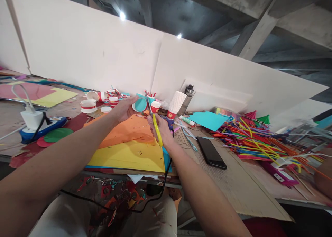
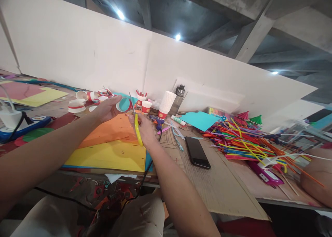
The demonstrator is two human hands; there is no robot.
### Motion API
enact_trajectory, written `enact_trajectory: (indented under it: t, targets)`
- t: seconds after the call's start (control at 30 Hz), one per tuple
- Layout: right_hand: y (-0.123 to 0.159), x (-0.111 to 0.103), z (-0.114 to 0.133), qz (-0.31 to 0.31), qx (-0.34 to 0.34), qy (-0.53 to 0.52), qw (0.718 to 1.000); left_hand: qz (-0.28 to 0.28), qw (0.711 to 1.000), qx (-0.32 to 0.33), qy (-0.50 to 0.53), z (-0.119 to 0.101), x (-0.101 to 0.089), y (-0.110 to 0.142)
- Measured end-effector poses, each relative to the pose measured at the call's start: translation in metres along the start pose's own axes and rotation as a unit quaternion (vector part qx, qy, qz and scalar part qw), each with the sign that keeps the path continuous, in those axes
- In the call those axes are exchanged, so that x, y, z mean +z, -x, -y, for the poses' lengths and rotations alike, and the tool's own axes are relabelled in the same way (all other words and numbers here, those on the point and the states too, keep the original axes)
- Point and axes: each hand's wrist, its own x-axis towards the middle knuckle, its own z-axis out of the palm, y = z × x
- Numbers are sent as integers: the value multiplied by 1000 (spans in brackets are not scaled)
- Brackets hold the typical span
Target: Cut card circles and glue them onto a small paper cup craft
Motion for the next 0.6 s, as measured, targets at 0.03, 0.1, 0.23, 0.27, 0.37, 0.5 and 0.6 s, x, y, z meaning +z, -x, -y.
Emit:
enact_trajectory:
  t: [0.03, 0.1, 0.23, 0.27, 0.37, 0.5, 0.6]
  targets:
    - [0, 0, 0, -1, 1, 0, 1000, 0, 1000, 0, -1, -1, 0, 0]
    - [1, 0, 1, 1, 3, 0, 1000, -7, 1000, 3, -2, -1, 0, 0]
    - [1, -1, 2, 5, -2, 4, 1000, -33, 999, 7, 8, 0, 4, 1]
    - [2, -1, 2, 5, -5, 4, 1000, -42, 999, 5, 16, 0, 5, 2]
    - [2, -1, 1, 4, -14, 3, 1000, -71, 997, -9, 36, 1, 10, 3]
    - [1, 0, 0, 5, -27, 0, 1000, -81, 996, -17, 36, 1, 12, 3]
    - [1, 1, -1, 11, -28, -7, 1000, -66, 997, -8, 28, 1, 11, 3]
